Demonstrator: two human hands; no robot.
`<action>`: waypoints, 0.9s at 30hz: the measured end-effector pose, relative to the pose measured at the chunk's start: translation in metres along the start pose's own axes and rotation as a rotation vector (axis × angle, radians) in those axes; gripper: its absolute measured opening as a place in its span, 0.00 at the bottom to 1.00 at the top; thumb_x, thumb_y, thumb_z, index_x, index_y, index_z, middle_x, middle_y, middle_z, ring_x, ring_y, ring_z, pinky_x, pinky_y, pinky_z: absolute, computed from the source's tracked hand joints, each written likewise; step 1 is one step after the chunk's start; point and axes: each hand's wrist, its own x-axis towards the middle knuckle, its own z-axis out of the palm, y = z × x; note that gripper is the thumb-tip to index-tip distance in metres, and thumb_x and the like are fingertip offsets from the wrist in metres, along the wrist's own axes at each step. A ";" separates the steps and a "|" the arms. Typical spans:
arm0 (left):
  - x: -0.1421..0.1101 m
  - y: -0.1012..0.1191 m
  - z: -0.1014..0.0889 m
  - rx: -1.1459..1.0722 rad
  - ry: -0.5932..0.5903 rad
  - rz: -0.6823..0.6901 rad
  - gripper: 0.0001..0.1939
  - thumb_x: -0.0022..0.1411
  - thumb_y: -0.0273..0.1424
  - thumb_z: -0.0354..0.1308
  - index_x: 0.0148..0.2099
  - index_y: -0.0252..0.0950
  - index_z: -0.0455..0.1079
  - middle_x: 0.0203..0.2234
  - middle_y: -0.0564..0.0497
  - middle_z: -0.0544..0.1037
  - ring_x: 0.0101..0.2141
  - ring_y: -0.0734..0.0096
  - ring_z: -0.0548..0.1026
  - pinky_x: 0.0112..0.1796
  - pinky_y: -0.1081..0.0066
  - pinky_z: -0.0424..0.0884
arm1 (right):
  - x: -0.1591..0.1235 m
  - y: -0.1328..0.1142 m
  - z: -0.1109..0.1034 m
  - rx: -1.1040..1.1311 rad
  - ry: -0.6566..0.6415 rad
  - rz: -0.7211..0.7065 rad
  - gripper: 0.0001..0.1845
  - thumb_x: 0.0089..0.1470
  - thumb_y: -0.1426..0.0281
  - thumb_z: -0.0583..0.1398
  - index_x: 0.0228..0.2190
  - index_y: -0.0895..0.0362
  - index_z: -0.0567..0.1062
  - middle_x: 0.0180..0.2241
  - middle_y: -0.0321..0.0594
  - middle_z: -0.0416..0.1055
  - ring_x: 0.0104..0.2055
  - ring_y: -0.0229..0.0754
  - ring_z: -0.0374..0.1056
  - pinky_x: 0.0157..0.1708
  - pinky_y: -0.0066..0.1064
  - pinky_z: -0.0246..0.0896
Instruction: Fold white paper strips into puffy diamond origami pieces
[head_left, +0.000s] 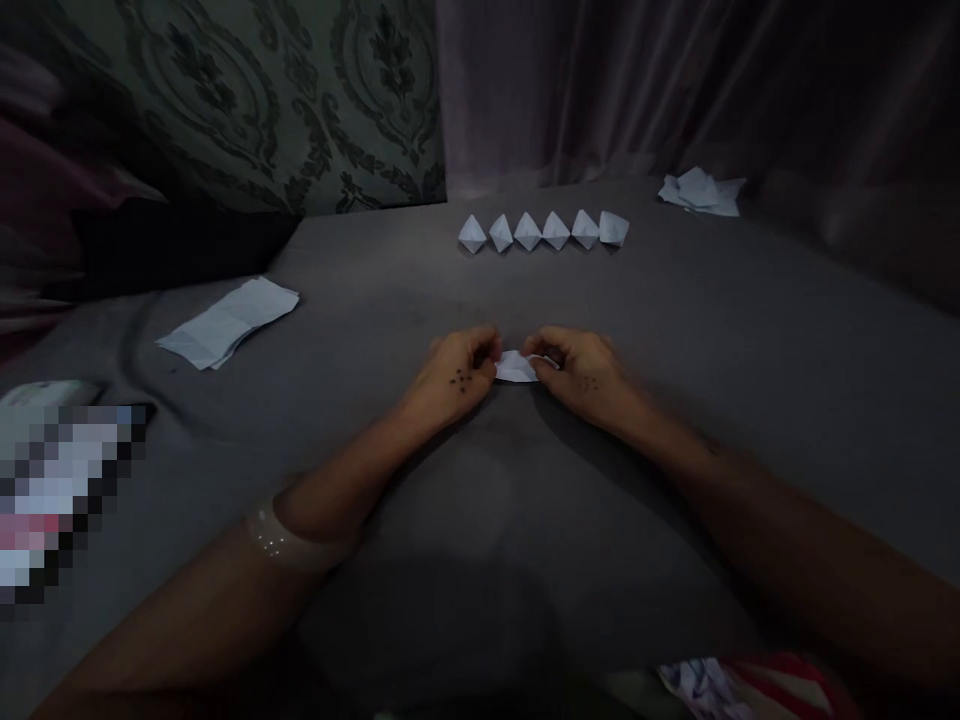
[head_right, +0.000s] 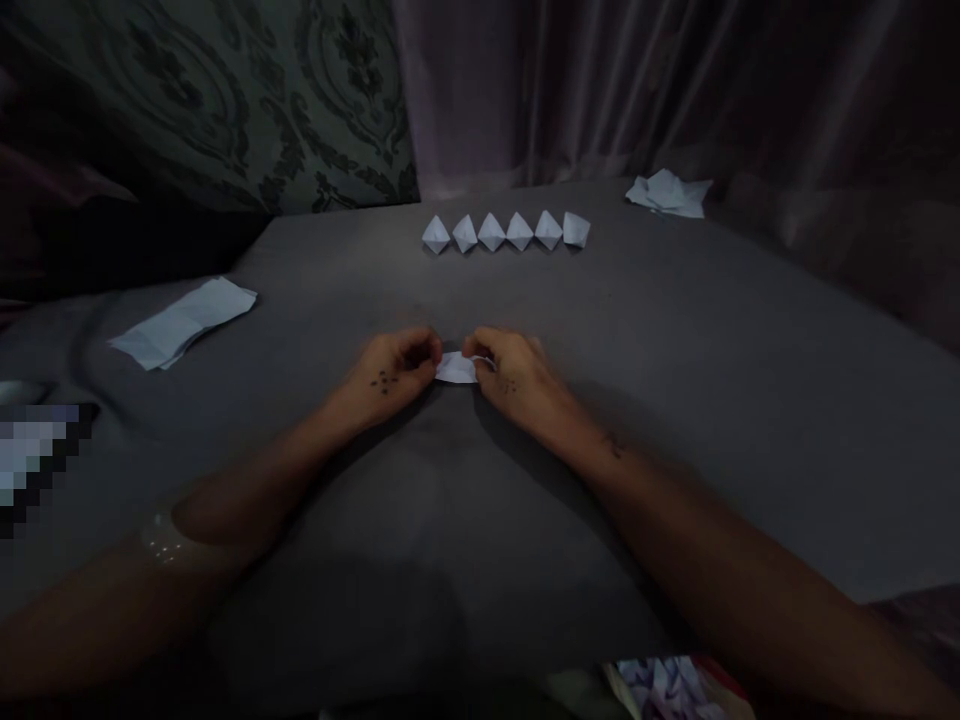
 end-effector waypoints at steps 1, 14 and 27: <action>0.000 0.001 -0.001 0.023 -0.029 0.019 0.10 0.53 0.23 0.52 0.31 0.39 0.73 0.19 0.55 0.72 0.20 0.73 0.66 0.24 0.73 0.61 | 0.000 0.001 0.000 -0.004 -0.009 -0.005 0.12 0.51 0.75 0.56 0.35 0.52 0.77 0.30 0.36 0.74 0.31 0.39 0.67 0.33 0.30 0.58; 0.000 0.006 0.002 0.011 0.170 0.192 0.13 0.58 0.22 0.52 0.43 0.37 0.73 0.37 0.48 0.78 0.39 0.68 0.75 0.41 0.68 0.71 | -0.001 -0.007 0.007 0.076 -0.056 0.118 0.10 0.51 0.70 0.56 0.30 0.56 0.78 0.20 0.33 0.69 0.22 0.36 0.62 0.23 0.28 0.51; -0.001 0.016 0.016 -0.714 0.175 -0.397 0.05 0.54 0.28 0.59 0.30 0.32 0.76 0.24 0.48 0.78 0.24 0.73 0.74 0.26 0.74 0.68 | -0.002 -0.019 0.014 0.362 0.020 0.166 0.14 0.48 0.72 0.56 0.35 0.56 0.80 0.26 0.37 0.75 0.25 0.37 0.68 0.23 0.26 0.59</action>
